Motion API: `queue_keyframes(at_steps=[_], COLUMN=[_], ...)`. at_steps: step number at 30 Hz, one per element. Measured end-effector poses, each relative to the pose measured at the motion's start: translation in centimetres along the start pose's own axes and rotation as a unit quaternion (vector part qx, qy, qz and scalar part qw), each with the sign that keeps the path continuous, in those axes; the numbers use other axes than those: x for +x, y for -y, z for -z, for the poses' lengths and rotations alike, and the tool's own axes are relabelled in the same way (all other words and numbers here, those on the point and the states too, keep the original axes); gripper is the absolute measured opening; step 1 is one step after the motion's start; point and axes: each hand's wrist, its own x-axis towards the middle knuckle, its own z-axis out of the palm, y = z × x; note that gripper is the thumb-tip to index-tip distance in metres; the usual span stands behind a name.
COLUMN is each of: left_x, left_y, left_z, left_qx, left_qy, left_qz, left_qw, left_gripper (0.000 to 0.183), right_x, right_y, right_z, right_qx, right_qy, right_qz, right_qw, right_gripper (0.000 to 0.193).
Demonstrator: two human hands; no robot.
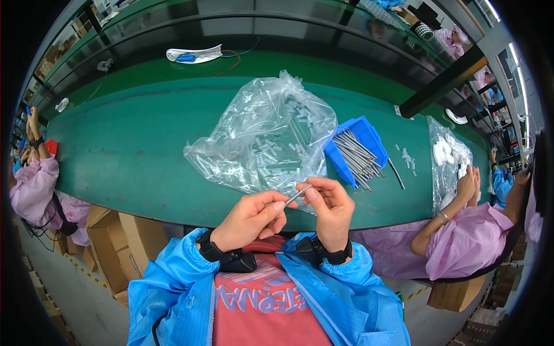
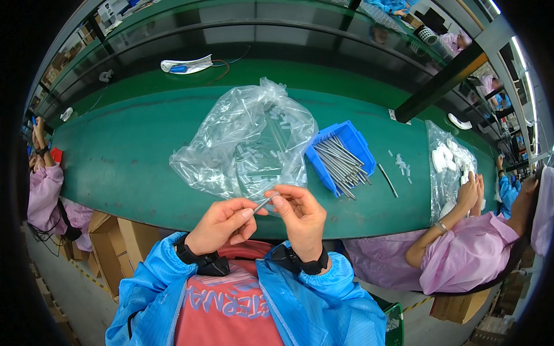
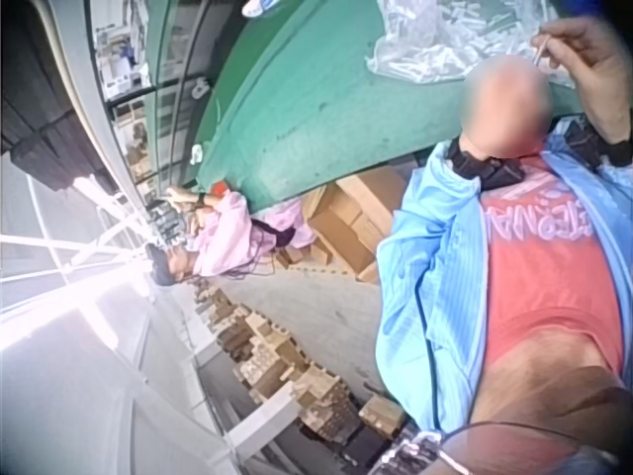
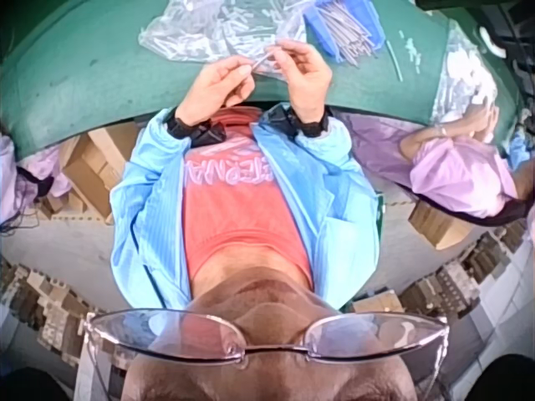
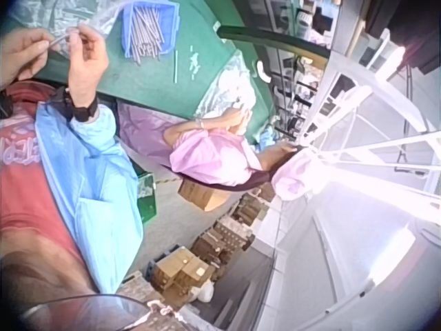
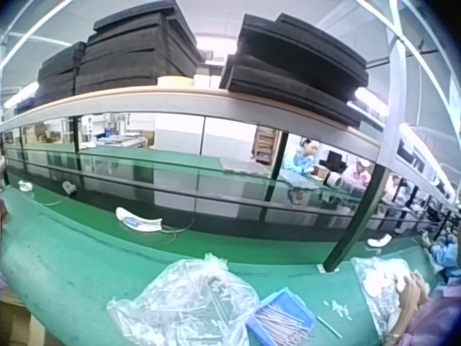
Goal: Assembling small metal rods and plastic components at a factory workstation.
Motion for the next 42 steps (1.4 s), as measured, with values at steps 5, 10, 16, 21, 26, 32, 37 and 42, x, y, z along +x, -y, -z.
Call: queue_keyframes(at_steps=[5,10,16,21,26,32,37,42], left_x=[-0.4,-0.3,1.9,0.4,0.7,0.0,-0.5,-0.7], left_y=[-0.2,-0.1,0.6,0.5,0.6,0.6,0.8,0.6], left_z=[-0.3,-0.5,-0.4,-0.6,-0.4,-0.7,-1.1,-1.0], left_qx=[0.008,-0.002,0.013,-0.028,-0.042,-0.034,-0.032,-0.035], left_qy=[-0.018,-0.016,0.005,0.005,-0.004,0.021,0.007,0.002], left_qz=[0.003,-0.039,-0.03,-0.072,-0.102,-0.075,-0.073,-0.08], left_qw=[1.0,0.999,0.999,0.997,0.994,0.996,0.997,0.996], left_gripper=[0.025,0.021,0.022,0.023,0.019,0.02,0.022,0.023], right_x=[-0.4,-1.0,0.1,-0.2,-0.2,-1.0,-1.2,-1.3], right_y=[0.3,-0.5,-1.7,-1.1,-1.9,-0.4,-1.3,-0.3], right_z=[-0.4,-1.8,0.0,-1.0,-1.8,-1.6,-2.0,-2.5], right_qx=[-0.015,0.023,0.0,0.01,-0.016,0.003,0.024,0.02], right_qy=[0.008,-0.01,-0.074,-0.017,-0.045,-0.029,-0.055,-0.035], right_qz=[0.013,0.054,0.086,0.079,0.136,0.126,0.105,0.109], right_qw=[1.0,0.998,0.994,0.997,0.99,0.992,0.993,0.993], right_gripper=[0.023,0.025,0.032,0.023,0.022,0.024,0.019,0.018])
